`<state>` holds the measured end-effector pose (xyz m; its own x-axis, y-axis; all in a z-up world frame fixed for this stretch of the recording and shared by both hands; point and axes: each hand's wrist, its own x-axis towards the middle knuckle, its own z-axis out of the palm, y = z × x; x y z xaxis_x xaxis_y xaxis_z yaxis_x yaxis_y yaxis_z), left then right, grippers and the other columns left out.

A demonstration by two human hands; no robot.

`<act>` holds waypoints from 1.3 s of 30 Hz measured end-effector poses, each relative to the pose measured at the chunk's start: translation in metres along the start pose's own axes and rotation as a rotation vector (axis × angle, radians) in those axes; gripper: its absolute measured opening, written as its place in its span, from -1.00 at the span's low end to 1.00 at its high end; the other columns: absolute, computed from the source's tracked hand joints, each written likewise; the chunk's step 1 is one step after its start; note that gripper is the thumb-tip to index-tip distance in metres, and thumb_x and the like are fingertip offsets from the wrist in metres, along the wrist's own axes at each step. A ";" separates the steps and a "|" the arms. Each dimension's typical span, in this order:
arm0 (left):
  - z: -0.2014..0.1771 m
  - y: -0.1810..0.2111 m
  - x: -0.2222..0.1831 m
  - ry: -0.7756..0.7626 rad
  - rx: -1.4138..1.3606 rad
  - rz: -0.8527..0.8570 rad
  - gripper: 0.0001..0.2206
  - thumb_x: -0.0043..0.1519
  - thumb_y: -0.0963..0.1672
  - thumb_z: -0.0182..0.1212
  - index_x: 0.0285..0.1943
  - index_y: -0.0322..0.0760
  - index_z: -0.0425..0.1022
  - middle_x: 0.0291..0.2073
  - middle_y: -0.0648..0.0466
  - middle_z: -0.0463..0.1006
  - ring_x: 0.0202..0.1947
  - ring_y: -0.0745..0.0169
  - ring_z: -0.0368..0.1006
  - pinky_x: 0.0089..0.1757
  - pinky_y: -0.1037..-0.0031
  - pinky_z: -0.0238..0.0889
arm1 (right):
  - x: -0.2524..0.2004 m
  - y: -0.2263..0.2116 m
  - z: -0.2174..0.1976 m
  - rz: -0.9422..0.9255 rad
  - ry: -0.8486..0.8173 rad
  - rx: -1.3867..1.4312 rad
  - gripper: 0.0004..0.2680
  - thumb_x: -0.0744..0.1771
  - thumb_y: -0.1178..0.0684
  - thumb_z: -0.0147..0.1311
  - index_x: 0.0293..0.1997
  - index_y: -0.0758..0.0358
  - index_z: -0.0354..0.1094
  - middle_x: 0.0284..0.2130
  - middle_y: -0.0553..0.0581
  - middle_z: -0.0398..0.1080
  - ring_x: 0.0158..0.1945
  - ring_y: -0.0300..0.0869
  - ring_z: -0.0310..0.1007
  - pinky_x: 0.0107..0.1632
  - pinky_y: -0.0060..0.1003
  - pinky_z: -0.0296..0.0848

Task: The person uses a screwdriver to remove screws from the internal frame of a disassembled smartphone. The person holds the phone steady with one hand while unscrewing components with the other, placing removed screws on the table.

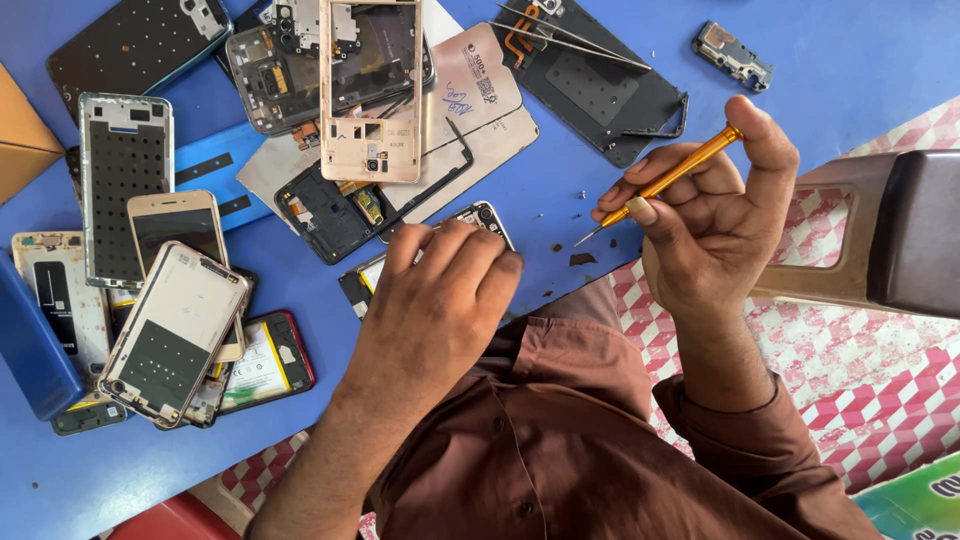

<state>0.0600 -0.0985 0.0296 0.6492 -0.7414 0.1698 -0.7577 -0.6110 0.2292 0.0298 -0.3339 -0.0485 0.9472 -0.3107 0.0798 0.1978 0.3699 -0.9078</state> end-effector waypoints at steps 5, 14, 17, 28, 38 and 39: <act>-0.007 -0.001 0.010 -0.097 0.099 0.100 -0.97 0.20 -0.18 0.30 -0.25 -0.23 0.55 -0.23 0.15 0.51 -0.06 0.26 0.45 0.02 0.29 0.22 | 0.001 0.001 0.000 -0.017 -0.021 -0.023 -0.40 0.34 0.39 0.08 0.47 0.24 -0.31 -0.11 0.37 0.42 -0.13 0.01 0.61 -0.05 -0.07 0.73; -0.019 0.001 0.030 -0.114 0.220 0.261 -0.89 0.14 -0.17 0.28 -0.47 -0.17 0.54 -0.39 0.19 0.49 -0.18 0.29 0.47 -0.04 0.34 0.25 | 0.001 -0.001 0.001 -0.018 -0.043 -0.033 -0.42 0.34 0.39 0.07 0.45 0.25 -0.31 -0.09 0.35 0.40 -0.10 0.01 0.61 -0.01 -0.04 0.74; -0.021 0.002 0.033 -0.167 0.228 0.273 -0.90 0.11 -0.17 0.28 -0.48 -0.18 0.54 -0.42 0.17 0.49 -0.24 0.27 0.46 -0.03 0.32 0.27 | 0.000 0.001 -0.001 -0.016 -0.045 -0.038 -0.42 0.34 0.39 0.08 0.45 0.25 -0.30 -0.09 0.35 0.40 -0.10 0.02 0.61 -0.01 -0.04 0.73; -0.018 0.014 0.038 -0.206 0.282 0.286 -0.93 0.08 -0.17 0.29 -0.47 -0.20 0.55 -0.45 0.12 0.48 -0.29 0.21 0.48 0.02 0.25 0.29 | 0.002 -0.002 0.003 -0.141 -0.179 -0.047 -0.47 0.47 0.42 0.07 0.55 0.17 -0.24 -0.03 0.31 0.36 0.00 -0.01 0.60 0.12 -0.04 0.71; -0.012 0.019 0.037 -0.277 0.419 0.292 -0.96 0.05 -0.16 0.30 -0.40 -0.21 0.56 -0.44 0.12 0.46 -0.24 0.23 0.45 0.02 0.30 0.26 | 0.008 -0.018 0.022 -0.129 -0.157 -0.026 -0.47 0.47 0.44 0.06 0.55 0.18 -0.24 -0.04 0.31 0.36 0.01 -0.01 0.59 0.14 -0.06 0.69; -0.011 0.019 0.037 -0.289 0.420 0.284 -0.96 0.05 -0.16 0.30 -0.40 -0.21 0.55 -0.44 0.12 0.46 -0.24 0.23 0.45 0.02 0.31 0.26 | 0.008 -0.019 0.023 -0.129 -0.157 -0.030 -0.47 0.47 0.44 0.05 0.55 0.18 -0.24 -0.04 0.31 0.36 0.01 -0.01 0.59 0.13 -0.06 0.69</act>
<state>0.0708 -0.1344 0.0511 0.4172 -0.9018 -0.1126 -0.8989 -0.3913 -0.1970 0.0398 -0.3235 -0.0214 0.9427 -0.2128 0.2568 0.3143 0.3092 -0.8975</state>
